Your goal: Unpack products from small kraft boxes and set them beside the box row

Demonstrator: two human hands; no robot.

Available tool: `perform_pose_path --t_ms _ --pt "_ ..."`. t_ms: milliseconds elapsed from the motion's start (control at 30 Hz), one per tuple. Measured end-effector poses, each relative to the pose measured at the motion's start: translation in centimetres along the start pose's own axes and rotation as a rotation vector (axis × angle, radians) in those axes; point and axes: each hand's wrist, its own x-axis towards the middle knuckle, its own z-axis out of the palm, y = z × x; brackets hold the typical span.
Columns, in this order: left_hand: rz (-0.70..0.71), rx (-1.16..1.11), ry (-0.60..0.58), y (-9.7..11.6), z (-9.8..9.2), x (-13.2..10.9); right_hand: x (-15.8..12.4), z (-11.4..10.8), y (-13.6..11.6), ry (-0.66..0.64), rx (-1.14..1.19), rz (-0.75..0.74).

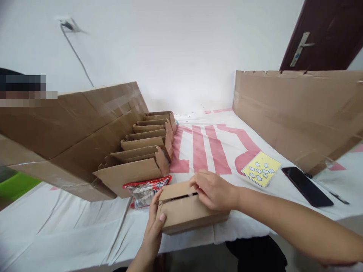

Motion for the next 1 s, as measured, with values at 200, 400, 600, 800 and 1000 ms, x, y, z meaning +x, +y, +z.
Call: perform_pose_path --t_ms 200,400,600,800,1000 --pt "-0.056 0.002 0.046 0.1 -0.5 0.4 -9.3 -3.1 -0.2 0.127 0.159 0.514" --pt "-0.105 -0.082 0.112 0.1 -0.2 1.2 -21.8 -0.3 -0.4 0.281 0.398 1.031" --pt "-0.011 -0.127 0.157 1.2 1.3 1.1 -29.2 4.3 -3.4 0.466 0.410 1.216" --pt "-0.014 -0.097 0.178 2.4 2.8 0.6 -27.3 3.8 -2.2 0.617 0.177 1.165" --pt "-0.066 -0.065 0.193 3.0 3.0 0.2 -24.0 2.6 -0.3 0.407 -0.152 1.173"
